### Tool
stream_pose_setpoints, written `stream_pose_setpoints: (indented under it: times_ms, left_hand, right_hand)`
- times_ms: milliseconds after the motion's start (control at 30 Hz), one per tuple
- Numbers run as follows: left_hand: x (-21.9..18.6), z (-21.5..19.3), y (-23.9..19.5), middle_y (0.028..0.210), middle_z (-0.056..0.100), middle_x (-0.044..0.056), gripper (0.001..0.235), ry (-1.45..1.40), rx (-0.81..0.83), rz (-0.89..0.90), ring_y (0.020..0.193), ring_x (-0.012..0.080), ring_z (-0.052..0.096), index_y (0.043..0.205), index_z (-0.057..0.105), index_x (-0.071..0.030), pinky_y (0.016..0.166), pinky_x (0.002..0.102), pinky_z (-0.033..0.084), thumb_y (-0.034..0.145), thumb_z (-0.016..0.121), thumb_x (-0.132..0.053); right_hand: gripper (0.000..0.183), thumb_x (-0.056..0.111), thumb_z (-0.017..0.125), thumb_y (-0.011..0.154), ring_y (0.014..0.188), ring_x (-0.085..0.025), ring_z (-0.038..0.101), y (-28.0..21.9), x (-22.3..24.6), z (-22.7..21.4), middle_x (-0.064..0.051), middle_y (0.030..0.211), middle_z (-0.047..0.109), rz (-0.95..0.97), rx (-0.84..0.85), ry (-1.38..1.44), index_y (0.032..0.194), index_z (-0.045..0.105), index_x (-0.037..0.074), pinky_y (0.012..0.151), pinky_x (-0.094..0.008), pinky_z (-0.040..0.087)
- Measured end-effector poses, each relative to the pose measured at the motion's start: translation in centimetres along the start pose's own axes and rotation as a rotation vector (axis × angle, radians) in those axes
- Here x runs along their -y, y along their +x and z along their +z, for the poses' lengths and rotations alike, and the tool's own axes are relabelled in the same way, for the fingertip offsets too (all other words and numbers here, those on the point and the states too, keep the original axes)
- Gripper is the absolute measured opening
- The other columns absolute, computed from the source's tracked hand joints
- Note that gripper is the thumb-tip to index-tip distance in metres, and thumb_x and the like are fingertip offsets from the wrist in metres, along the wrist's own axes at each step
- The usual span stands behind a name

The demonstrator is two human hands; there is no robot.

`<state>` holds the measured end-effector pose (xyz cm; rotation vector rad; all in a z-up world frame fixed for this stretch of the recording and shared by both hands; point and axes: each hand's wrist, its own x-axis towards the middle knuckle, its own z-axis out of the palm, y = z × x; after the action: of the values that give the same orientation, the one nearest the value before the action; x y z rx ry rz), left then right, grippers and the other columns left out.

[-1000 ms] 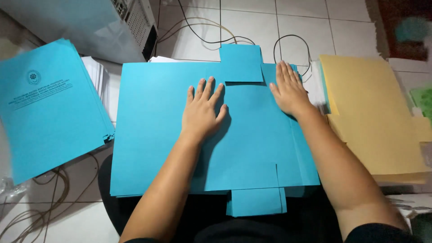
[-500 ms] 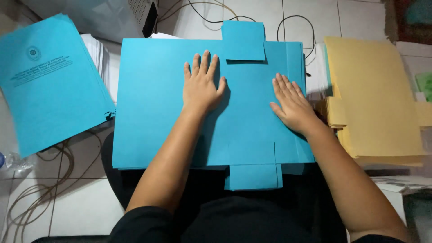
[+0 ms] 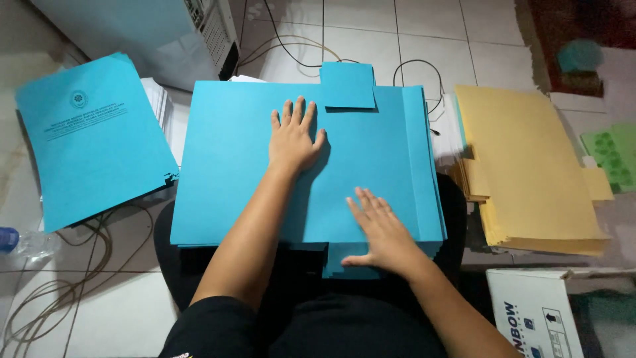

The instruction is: The person folds the flaps of light blue folders in half and smooths them flat with their hands. They repeatedly pick up a folder, fold the top and side flaps inward, and press down to flatten the creases.

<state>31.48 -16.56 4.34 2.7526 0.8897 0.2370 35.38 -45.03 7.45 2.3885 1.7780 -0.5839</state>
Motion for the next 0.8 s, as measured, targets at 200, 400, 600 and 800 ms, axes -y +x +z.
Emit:
stream_pose_setpoints:
  times_ms: [200, 400, 600, 800]
  left_hand:
    - [0.4, -0.3, 0.3, 0.169, 0.028, 0.011, 0.069, 0.015, 0.009, 0.021, 0.156, 0.0346, 0.024, 0.163, 0.031, -0.022, 0.124, 0.06, 0.012, 0.101, 0.032, -0.053]
    - [0.0, -0.6, 0.6, 0.168, 0.029, 0.013, 0.07, 0.013, -0.013, 0.018, 0.156, 0.0356, 0.024, 0.163, 0.031, -0.02, 0.123, 0.061, 0.012, 0.101, 0.032, -0.053]
    - [0.4, -0.2, 0.5, 0.168, 0.029, 0.013, 0.068, -0.039, 0.026, 0.009, 0.156, 0.0354, 0.023, 0.163, 0.032, -0.02, 0.124, 0.06, 0.01, 0.101, 0.032, -0.048]
    - [0.8, 0.3, 0.9, 0.169, 0.026, 0.014, 0.07, -0.047, 0.036, 0.006, 0.157, 0.0351, 0.02, 0.162, 0.03, -0.017, 0.125, 0.06, 0.01, 0.1, 0.035, -0.049]
  right_hand:
    - [0.128, 0.082, 0.074, 0.071, 0.156, -0.033, 0.015, 1.3, -2.0, 1.1, -0.014, 0.17, 0.015, -0.108, -0.156, 0.041, 0.164, 0.016, 0.015, 0.125, -0.048, 0.012]
    - [0.109, 0.075, 0.06, 0.087, 0.154, -0.03, 0.019, 4.6, 0.5, 1.2, -0.012, 0.169, 0.019, -0.296, -0.197, -0.076, 0.164, 0.016, 0.01, 0.124, -0.046, 0.012]
    - [0.082, 0.059, 0.037, 0.104, 0.154, -0.035, 0.022, 14.0, -4.1, -3.5, -0.02, 0.166, 0.025, -0.076, -0.276, -0.09, 0.161, 0.021, 0.003, 0.126, -0.047, 0.014]
    - [0.086, 0.074, 0.017, 0.103, 0.126, -0.037, 0.057, 24.0, -7.8, -5.2, -0.019, 0.13, 0.062, 0.115, -0.243, -0.096, 0.138, 0.052, 0.005, 0.108, -0.05, 0.036]
